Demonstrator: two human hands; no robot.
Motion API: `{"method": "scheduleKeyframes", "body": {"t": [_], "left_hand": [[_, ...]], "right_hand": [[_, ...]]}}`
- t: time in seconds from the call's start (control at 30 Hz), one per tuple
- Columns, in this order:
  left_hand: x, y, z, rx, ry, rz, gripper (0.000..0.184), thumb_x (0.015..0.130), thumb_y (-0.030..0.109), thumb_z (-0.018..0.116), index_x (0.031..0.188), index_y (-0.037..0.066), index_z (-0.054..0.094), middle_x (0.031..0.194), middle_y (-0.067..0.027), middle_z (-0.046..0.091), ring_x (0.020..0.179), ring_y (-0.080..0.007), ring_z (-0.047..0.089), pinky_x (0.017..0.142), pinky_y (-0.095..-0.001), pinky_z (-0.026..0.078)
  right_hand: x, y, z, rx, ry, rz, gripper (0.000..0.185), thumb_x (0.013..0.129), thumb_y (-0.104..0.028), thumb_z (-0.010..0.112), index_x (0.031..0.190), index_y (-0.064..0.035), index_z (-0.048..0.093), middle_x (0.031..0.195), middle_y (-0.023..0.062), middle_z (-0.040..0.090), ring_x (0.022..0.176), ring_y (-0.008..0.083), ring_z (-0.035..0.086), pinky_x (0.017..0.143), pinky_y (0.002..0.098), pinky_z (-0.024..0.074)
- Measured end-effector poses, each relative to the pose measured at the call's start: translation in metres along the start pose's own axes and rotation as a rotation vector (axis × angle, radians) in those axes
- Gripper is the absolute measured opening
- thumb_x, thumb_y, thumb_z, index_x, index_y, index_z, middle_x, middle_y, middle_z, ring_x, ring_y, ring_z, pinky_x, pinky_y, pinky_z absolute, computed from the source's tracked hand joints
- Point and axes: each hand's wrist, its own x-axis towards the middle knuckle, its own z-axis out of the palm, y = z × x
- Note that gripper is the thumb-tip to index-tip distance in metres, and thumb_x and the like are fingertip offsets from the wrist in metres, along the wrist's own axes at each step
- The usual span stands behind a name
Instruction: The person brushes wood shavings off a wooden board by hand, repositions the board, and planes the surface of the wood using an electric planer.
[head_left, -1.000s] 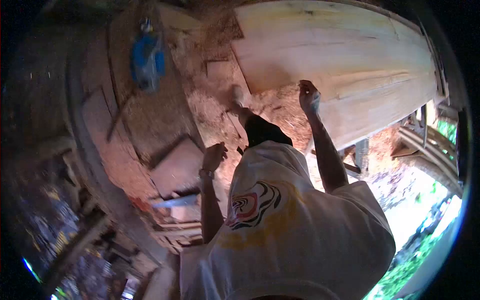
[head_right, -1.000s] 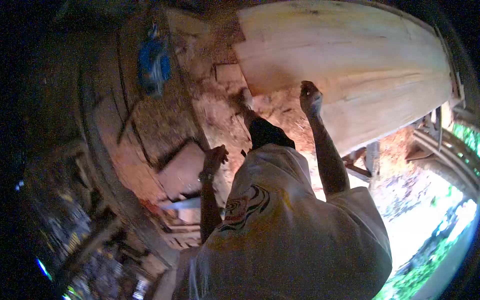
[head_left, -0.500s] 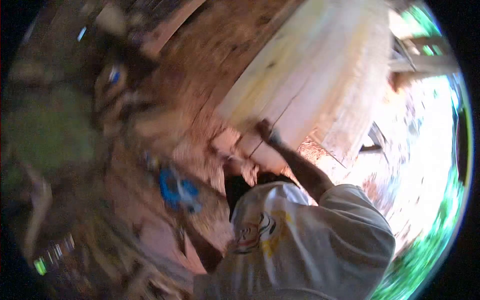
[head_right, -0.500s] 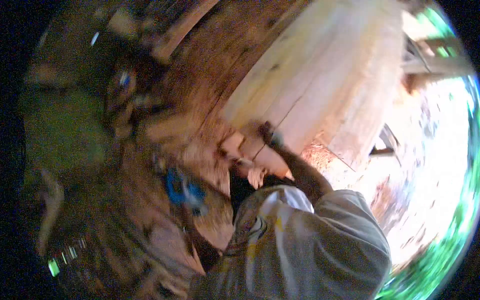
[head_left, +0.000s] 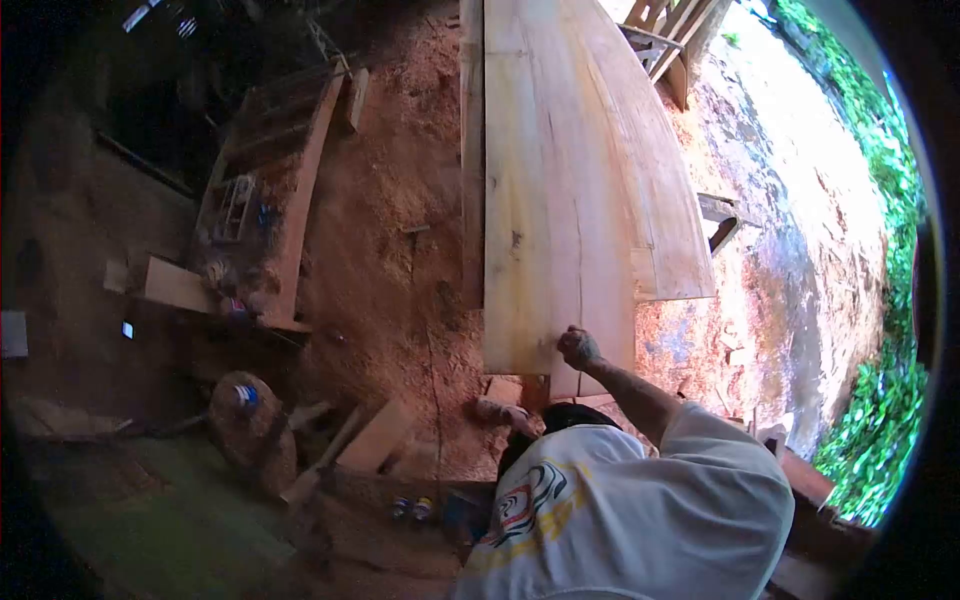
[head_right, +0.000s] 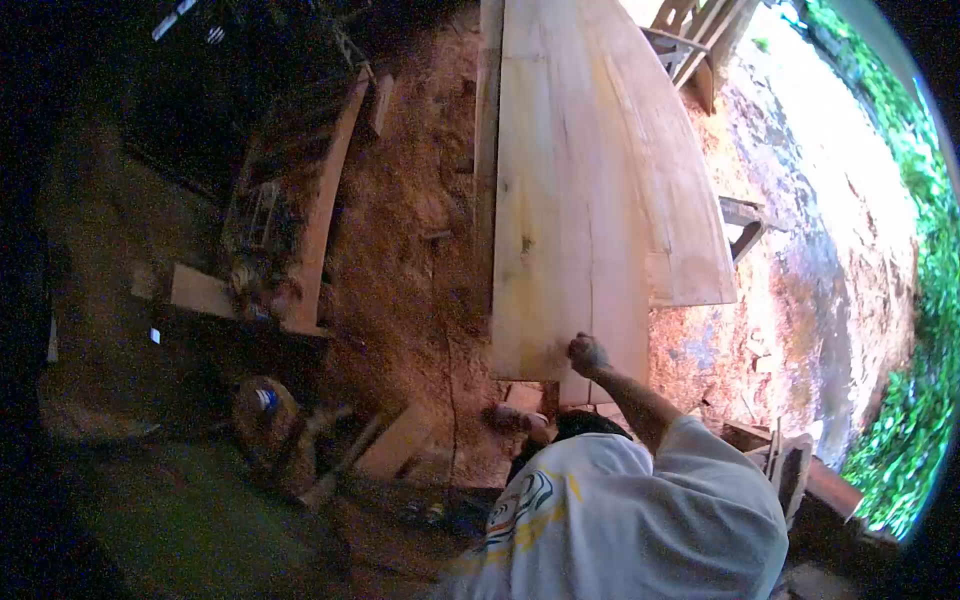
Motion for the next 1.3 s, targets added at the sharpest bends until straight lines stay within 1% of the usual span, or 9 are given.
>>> {"method": "scheduleKeyframes", "body": {"t": [0.13,0.27,0.47,0.57,0.8,0.97,1.1,1.23,1.3], "left_hand": [[0.022,0.023,0.002,0.035,-0.049,-0.023,0.020,0.101,0.020,0.055,0.099,0.006,0.068,0.094,-0.0099,0.068,0.088,-0.0242,0.065,0.082,-0.0402,0.053],[0.036,0.033,-0.001,0.067,-0.069,-0.038,0.019,0.100,0.020,0.056,0.100,0.005,0.068,0.095,-0.0094,0.068,0.090,-0.0239,0.064,0.084,-0.0399,0.053],[0.034,0.038,-0.017,0.090,-0.066,-0.046,0.018,0.099,0.020,0.057,0.100,0.005,0.067,0.098,-0.0087,0.067,0.094,-0.0235,0.063,0.087,-0.0395,0.052],[0.034,0.037,-0.022,0.094,-0.057,-0.053,0.018,0.098,0.020,0.057,0.101,0.005,0.067,0.099,-0.0083,0.067,0.095,-0.0233,0.063,0.088,-0.0393,0.051],[0.029,0.051,-0.029,0.172,-0.067,-0.055,0.017,0.096,0.019,0.059,0.102,0.005,0.066,0.102,-0.0075,0.066,0.099,-0.0228,0.062,0.091,-0.0388,0.050],[0.036,0.099,-0.016,0.352,-0.192,-0.006,0.017,0.095,0.019,0.060,0.102,0.004,0.066,0.104,-0.0070,0.065,0.102,-0.0224,0.062,0.094,-0.0385,0.050],[0.086,0.168,0.054,0.551,-0.412,0.125,0.018,0.094,0.019,0.061,0.103,0.004,0.065,0.105,-0.0065,0.065,0.104,-0.0221,0.061,0.095,-0.0382,0.049],[0.053,0.213,0.228,0.701,-0.243,0.243,0.008,0.088,0.015,0.064,0.083,0.008,0.064,0.087,-0.0045,0.066,0.085,-0.0203,0.062,0.084,-0.0369,0.051],[0.068,0.233,0.278,0.766,-0.357,0.243,0.012,0.089,0.015,0.069,0.094,0.006,0.063,0.092,-0.0061,0.067,0.093,-0.0220,0.063,0.095,-0.0385,0.047]], "right_hand": [[-0.008,0.012,0.031,0.077,0.017,0.182,0.011,0.062,-0.021,0.071,0.070,-0.0148,0.067,0.081,0.0063,0.068,0.088,0.0273,0.065,0.086,0.0387,0.0511],[-0.010,0.002,0.027,-0.214,0.061,0.020,0.012,0.060,-0.021,0.072,0.068,-0.0157,0.064,0.078,0.0070,0.065,0.084,0.0277,0.064,0.088,0.0363,0.0496],[-0.001,-0.026,0.001,0.179,0.086,0.511,0.009,0.076,-0.005,0.066,0.078,-0.0043,0.075,0.086,0.0142,0.074,0.091,0.0352,0.068,0.083,0.0437,0.0571],[0.006,-0.023,0.003,0.074,0.023,0.407,0.004,0.066,-0.010,0.070,0.070,-0.0084,0.070,0.090,0.0132,0.072,0.091,0.0348,0.066,0.083,0.0466,0.0549],[-0.011,0.015,0.072,0.170,0.039,0.635,0.012,0.076,-0.007,0.064,0.080,-0.0043,0.075,0.088,0.0182,0.072,0.092,0.0373,0.069,0.084,0.0474,0.0570],[-0.010,-0.023,0.020,0.331,0.226,0.566,0.007,0.080,-0.008,0.068,0.079,-0.0016,0.071,0.089,0.0216,0.070,0.086,0.0422,0.068,0.076,0.0475,0.0557],[-0.003,-0.041,-0.001,0.442,0.272,0.711,0.007,0.077,-0.006,0.070,0.081,-0.0003,0.072,0.086,0.0194,0.068,0.085,0.0396,0.068,0.076,0.0455,0.0559],[-0.002,-0.049,-0.006,0.535,0.343,0.799,0.007,0.080,-0.006,0.070,0.083,-0.0003,0.072,0.087,0.0182,0.068,0.085,0.0385,0.069,0.076,0.0448,0.0557],[-0.003,-0.055,-0.009,0.556,0.373,0.834,0.007,0.081,-0.006,0.069,0.084,-0.0006,0.073,0.088,0.0179,0.068,0.085,0.0381,0.069,0.076,0.0445,0.0557]]}}
